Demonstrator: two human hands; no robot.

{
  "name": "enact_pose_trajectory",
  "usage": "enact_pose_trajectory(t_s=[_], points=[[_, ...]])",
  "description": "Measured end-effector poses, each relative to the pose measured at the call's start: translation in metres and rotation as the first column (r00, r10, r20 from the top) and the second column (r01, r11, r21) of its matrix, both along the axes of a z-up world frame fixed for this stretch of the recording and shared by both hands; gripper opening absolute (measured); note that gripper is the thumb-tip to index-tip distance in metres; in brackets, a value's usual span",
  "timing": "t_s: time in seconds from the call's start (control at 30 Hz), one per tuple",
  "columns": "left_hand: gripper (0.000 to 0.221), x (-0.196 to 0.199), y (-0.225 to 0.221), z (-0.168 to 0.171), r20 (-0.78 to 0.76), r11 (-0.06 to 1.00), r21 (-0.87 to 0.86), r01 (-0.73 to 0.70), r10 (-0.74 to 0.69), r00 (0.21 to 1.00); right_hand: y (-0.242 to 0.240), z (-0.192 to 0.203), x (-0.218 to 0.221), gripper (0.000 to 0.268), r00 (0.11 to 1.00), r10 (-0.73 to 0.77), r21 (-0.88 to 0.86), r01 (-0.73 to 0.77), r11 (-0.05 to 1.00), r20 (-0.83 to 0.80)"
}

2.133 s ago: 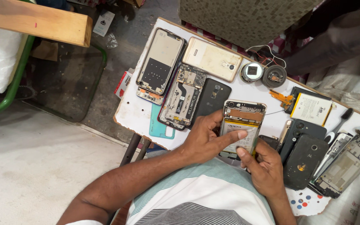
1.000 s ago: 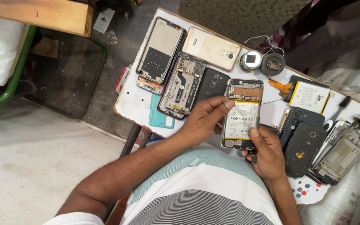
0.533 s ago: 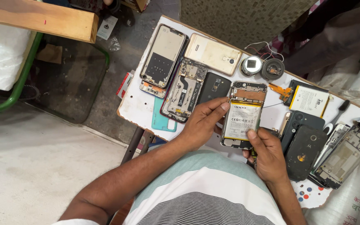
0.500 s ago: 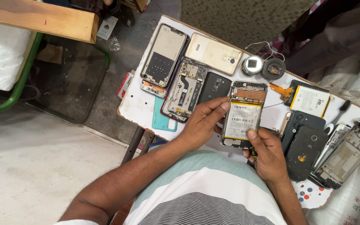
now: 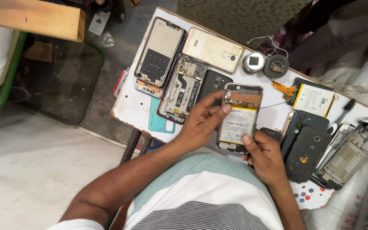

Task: The person uses a screwdriver to remove screws from a smartphone chassis, then picks up a disassembled smartphone and continues to unscrew internal components. The person handles multiple disassembled phones and tools on a cluttered workbench.

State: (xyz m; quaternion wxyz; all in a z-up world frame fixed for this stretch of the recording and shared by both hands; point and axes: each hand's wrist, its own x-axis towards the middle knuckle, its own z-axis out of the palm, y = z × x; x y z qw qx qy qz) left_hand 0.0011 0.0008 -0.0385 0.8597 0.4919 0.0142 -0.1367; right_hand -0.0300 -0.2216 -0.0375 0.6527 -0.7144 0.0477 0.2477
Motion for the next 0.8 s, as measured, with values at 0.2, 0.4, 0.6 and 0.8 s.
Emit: enact_pose_trajectory(t_s=[0.2,0.4,0.6,0.8], points=[[0.027,0.001,0.0,0.01,0.141,0.99,0.087,-0.107,0.094,0.986,0.005,0.002,0.003,0.027,0.996,0.072,-0.011,-0.071,0.997,0.055],[0.023,0.004,0.001,0.01,0.118,0.986,0.092,-0.136,0.125,0.985,0.006,0.005,0.003,0.028,0.986,0.148,-0.01,-0.148,0.989,0.078],[0.024,0.006,0.001,0.007,0.06,0.986,0.085,-0.144,0.139,0.988,0.004,0.002,0.002,0.029,0.982,0.179,-0.041,-0.177,0.983,0.054],[0.031,0.013,0.004,0.016,0.125,0.949,0.291,-0.125,0.092,0.988,-0.003,0.009,-0.002,0.025,0.982,-0.075,-0.096,0.092,0.991,0.171]])
